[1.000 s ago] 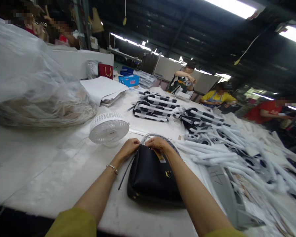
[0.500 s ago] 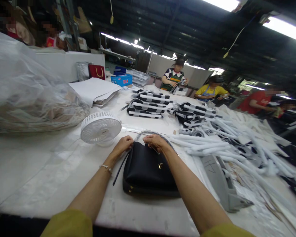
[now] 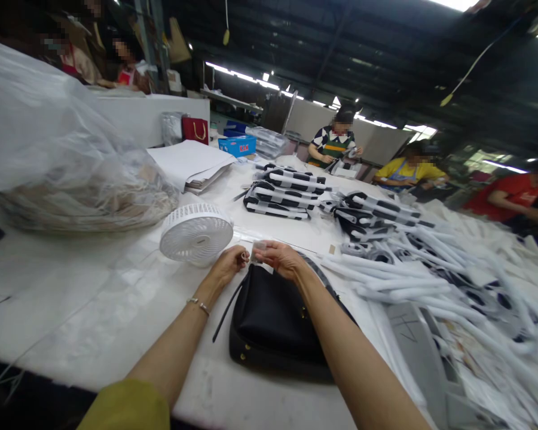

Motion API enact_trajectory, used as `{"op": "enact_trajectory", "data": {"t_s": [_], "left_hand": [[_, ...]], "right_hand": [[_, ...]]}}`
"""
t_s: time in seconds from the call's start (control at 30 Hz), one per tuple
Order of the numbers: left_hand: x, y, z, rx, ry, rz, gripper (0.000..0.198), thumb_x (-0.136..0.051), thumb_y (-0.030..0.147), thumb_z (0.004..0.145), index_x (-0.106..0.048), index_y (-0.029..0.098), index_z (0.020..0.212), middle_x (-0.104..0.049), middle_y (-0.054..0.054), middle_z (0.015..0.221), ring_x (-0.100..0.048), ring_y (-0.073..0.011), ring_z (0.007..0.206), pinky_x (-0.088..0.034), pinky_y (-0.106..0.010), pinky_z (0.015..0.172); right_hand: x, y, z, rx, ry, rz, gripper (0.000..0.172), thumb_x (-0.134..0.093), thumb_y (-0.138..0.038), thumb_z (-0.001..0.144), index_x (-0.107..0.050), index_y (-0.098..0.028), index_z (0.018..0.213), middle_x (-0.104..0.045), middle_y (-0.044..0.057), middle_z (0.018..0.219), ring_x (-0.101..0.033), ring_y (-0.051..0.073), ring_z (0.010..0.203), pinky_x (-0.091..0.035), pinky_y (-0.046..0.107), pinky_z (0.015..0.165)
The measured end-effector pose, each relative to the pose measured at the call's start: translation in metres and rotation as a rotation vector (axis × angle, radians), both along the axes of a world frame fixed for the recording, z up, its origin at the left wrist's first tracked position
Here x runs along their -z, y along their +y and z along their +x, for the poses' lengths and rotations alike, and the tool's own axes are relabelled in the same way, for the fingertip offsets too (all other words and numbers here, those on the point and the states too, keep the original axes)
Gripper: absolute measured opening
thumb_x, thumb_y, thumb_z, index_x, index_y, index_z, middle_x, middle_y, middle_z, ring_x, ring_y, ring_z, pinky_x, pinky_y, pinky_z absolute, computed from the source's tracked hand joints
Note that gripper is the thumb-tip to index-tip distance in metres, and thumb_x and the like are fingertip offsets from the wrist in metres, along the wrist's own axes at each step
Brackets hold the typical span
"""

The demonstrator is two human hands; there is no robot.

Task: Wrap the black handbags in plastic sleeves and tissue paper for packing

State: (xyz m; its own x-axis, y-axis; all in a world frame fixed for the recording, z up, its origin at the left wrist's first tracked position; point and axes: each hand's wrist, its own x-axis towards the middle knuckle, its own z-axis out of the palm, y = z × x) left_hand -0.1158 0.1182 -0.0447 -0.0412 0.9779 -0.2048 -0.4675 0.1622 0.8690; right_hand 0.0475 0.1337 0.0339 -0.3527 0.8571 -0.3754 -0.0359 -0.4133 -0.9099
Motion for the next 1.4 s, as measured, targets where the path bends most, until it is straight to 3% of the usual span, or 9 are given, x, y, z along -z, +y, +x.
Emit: {"op": "enact_trajectory", "data": {"t_s": [0.1, 0.3, 0.47, 0.7, 0.9, 1.03, 1.17, 1.3, 1.4], "left_hand": [[0.0, 0.0, 0.002, -0.024, -0.021, 0.003, 0.022, -0.067, 0.033, 0.057, -0.062, 0.014, 0.067, -0.055, 0.002, 0.061, -0.043, -0.005, 0.048, -0.025, -0.017, 0.042], [-0.002, -0.002, 0.001, -0.077, -0.05, 0.029, 0.031, -0.072, 0.038, 0.058, -0.067, 0.012, 0.075, -0.061, 0.0, 0.072, -0.04, -0.0023, 0.046, -0.018, -0.017, 0.039], [-0.001, 0.0, 0.002, -0.08, -0.047, 0.04, 0.035, -0.073, 0.042, 0.059, -0.067, 0.013, 0.077, -0.059, 0.001, 0.066, -0.04, -0.0033, 0.044, -0.017, -0.018, 0.038], [0.002, 0.0, 0.004, -0.115, 0.122, 0.054, 0.029, -0.068, 0.041, 0.067, -0.064, 0.014, 0.075, -0.049, 0.005, 0.052, -0.036, -0.0061, 0.042, -0.023, -0.02, 0.041], [-0.01, -0.01, 0.008, -0.147, 0.444, 0.192, 0.002, -0.065, 0.021, 0.068, -0.066, 0.019, 0.069, -0.066, -0.002, 0.08, -0.057, -0.0163, 0.075, -0.043, -0.024, 0.068], [-0.016, -0.019, 0.011, -0.104, 0.583, 0.296, 0.014, -0.062, 0.013, 0.072, -0.07, 0.024, 0.077, -0.069, -0.003, 0.103, -0.059, -0.0208, 0.098, -0.042, -0.028, 0.089], [-0.018, -0.02, 0.007, -0.056, 0.623, 0.339, 0.02, -0.063, 0.009, 0.072, -0.071, 0.024, 0.082, -0.069, -0.005, 0.11, -0.06, -0.0233, 0.105, -0.041, -0.029, 0.097], [-0.015, -0.017, 0.003, -0.053, 0.607, 0.258, 0.039, -0.062, 0.012, 0.076, -0.066, 0.021, 0.114, -0.07, -0.009, 0.109, -0.066, -0.0212, 0.081, -0.05, -0.029, 0.074], [-0.011, -0.015, 0.002, -0.005, 0.598, 0.179, 0.028, -0.065, 0.017, 0.075, -0.068, 0.018, 0.103, -0.071, -0.005, 0.082, -0.061, -0.0166, 0.053, -0.045, -0.025, 0.051]], "right_hand": [[0.017, 0.0, -0.008, 0.003, -0.146, 0.015, 0.015, -0.073, -0.013, 0.076, -0.065, -0.015, 0.088, -0.071, 0.004, 0.082, -0.071, 0.013, 0.073, -0.059, 0.02, 0.064], [0.028, 0.004, -0.013, -0.033, -0.315, 0.179, 0.029, -0.073, -0.035, 0.074, -0.06, -0.019, 0.095, -0.066, -0.002, 0.07, -0.057, 0.009, 0.047, -0.038, 0.017, 0.038], [0.023, 0.008, -0.014, -0.128, -0.496, 0.308, 0.034, -0.072, -0.041, 0.067, -0.066, -0.015, 0.088, -0.062, -0.004, 0.06, -0.04, 0.006, 0.041, -0.028, 0.019, 0.039], [0.025, 0.022, -0.026, -0.25, -0.851, 0.359, 0.015, -0.078, -0.027, 0.057, -0.07, -0.017, 0.064, -0.051, -0.008, 0.044, -0.042, 0.007, 0.044, -0.027, 0.02, 0.044], [0.026, 0.029, -0.037, -0.279, -1.008, 0.337, 0.012, -0.075, -0.012, 0.054, -0.068, -0.02, 0.059, -0.051, -0.005, 0.038, -0.049, 0.012, 0.04, -0.033, 0.022, 0.044], [0.032, 0.025, -0.035, -0.212, -0.998, 0.349, 0.02, -0.069, -0.01, 0.061, -0.073, -0.021, 0.077, -0.05, -0.006, 0.036, -0.054, 0.014, 0.041, -0.037, 0.022, 0.046], [0.041, 0.019, -0.029, -0.114, -0.904, 0.349, 0.018, -0.065, -0.012, 0.068, -0.072, -0.02, 0.082, -0.055, -0.005, 0.044, -0.053, 0.011, 0.041, -0.037, 0.02, 0.044], [0.043, 0.015, -0.026, -0.063, -0.777, 0.333, 0.013, -0.061, -0.012, 0.071, -0.066, -0.018, 0.082, -0.059, -0.005, 0.052, -0.054, 0.009, 0.043, -0.038, 0.018, 0.043], [0.037, 0.013, -0.023, -0.112, -0.693, 0.286, 0.012, -0.061, -0.013, 0.073, -0.063, -0.018, 0.085, -0.066, -0.003, 0.061, -0.061, 0.01, 0.052, -0.046, 0.018, 0.05]]}}
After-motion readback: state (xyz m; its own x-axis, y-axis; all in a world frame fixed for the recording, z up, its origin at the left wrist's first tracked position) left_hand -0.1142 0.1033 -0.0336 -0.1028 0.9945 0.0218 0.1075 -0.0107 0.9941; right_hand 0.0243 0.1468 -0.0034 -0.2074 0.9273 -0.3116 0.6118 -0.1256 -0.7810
